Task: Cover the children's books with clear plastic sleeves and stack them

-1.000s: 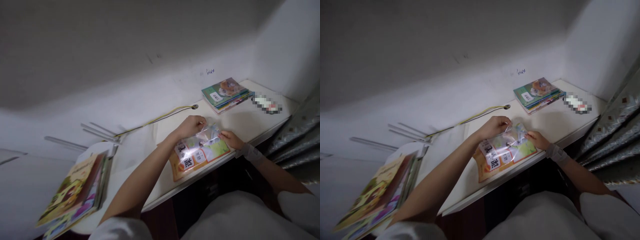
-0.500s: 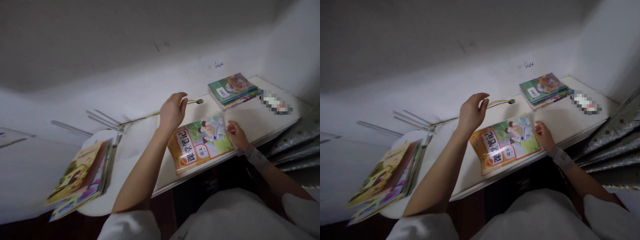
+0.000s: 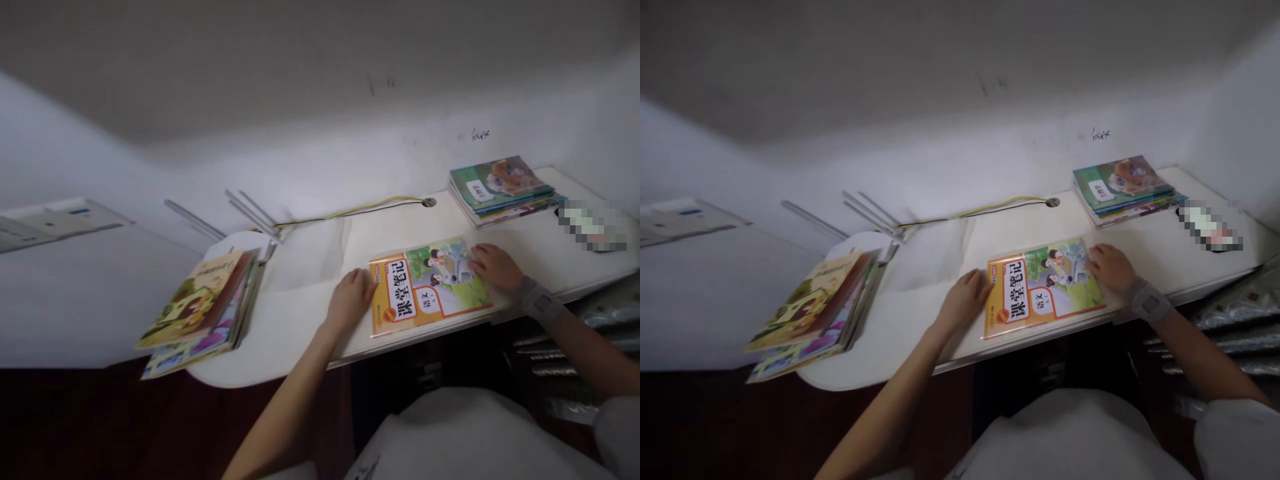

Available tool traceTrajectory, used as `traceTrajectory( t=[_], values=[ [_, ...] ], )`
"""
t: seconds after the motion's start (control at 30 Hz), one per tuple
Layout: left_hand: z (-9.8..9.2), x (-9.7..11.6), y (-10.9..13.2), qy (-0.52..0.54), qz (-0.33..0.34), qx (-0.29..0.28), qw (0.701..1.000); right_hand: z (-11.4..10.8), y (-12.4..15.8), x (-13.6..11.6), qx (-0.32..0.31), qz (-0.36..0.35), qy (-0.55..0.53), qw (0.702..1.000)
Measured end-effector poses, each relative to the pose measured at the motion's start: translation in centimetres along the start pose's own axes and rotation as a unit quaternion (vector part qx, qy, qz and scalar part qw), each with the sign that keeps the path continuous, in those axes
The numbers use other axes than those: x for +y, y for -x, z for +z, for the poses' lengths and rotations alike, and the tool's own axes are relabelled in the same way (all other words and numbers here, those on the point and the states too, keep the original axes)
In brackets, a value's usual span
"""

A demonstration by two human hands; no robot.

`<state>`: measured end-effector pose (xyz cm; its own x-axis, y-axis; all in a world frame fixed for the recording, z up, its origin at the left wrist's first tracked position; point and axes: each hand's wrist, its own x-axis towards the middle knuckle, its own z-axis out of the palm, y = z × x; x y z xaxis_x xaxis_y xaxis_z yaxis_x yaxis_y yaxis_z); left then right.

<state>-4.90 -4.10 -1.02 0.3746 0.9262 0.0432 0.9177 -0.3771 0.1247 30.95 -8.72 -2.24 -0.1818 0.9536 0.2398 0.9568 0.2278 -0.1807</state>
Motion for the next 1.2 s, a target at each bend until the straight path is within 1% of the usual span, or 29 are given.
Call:
traceTrajectory(
  t=[0.03, 0.1, 0.2, 0.3, 0.4, 0.5, 0.57, 0.67, 0.77, 0.87, 0.97, 1.07, 1.2],
  values=[
    [-0.4, -0.8, -0.6, 0.018, -0.024, 0.003, 1.000, -0.1, -0.7, 1.1, 0.000, 0.034, 0.002, 0.999],
    [-0.8, -1.5, -1.9, 0.069, -0.049, 0.004, 0.996, -0.1, -2.5, 2.4, 0.004, 0.081, -0.043, 0.996],
    [-0.8, -1.0, -4.1, 0.173, -0.105, 0.006, 0.979, 0.5, -5.4, 2.6, 0.031, 0.131, -0.170, 0.976],
    [-0.4, -0.3, -6.0, 0.232, -0.161, 0.024, 0.959, 1.3, -7.7, 2.2, 0.060, 0.145, -0.243, 0.957],
    [-0.1, -0.1, -7.1, 0.235, -0.171, 0.036, 0.956, 1.9, -8.7, 2.0, 0.082, 0.152, -0.259, 0.950],
    [-0.1, -0.1, -7.7, 0.224, -0.174, 0.038, 0.958, 2.1, -8.6, 1.5, 0.107, 0.154, -0.266, 0.945],
    [-0.3, -0.3, -7.9, 0.210, -0.176, 0.031, 0.961, 2.2, -8.4, 0.9, 0.132, 0.149, -0.240, 0.950],
    [-0.6, -0.5, -7.9, 0.198, -0.170, 0.009, 0.965, 2.5, -8.0, -0.2, 0.155, 0.156, -0.140, 0.965],
    [-0.8, -0.5, -7.8, 0.196, -0.163, 0.012, 0.967, 2.9, -8.0, -0.9, 0.129, 0.162, -0.058, 0.976],
    [-0.7, 0.1, -7.7, 0.185, -0.171, 0.032, 0.967, 3.1, -8.3, -1.1, 0.104, 0.135, 0.015, 0.985],
    [-0.4, 1.1, -8.0, 0.103, -0.176, 0.040, 0.978, 3.0, -8.7, -1.2, 0.078, 0.123, 0.085, 0.986],
    [-0.1, 2.0, -8.5, 0.029, -0.167, 0.039, 0.985, 2.7, -9.3, -1.6, 0.046, 0.141, 0.107, 0.983],
    [0.0, 2.2, -8.8, 0.027, -0.167, 0.034, 0.985, 2.5, -10.1, -2.0, 0.020, 0.146, 0.098, 0.984]
  ],
)
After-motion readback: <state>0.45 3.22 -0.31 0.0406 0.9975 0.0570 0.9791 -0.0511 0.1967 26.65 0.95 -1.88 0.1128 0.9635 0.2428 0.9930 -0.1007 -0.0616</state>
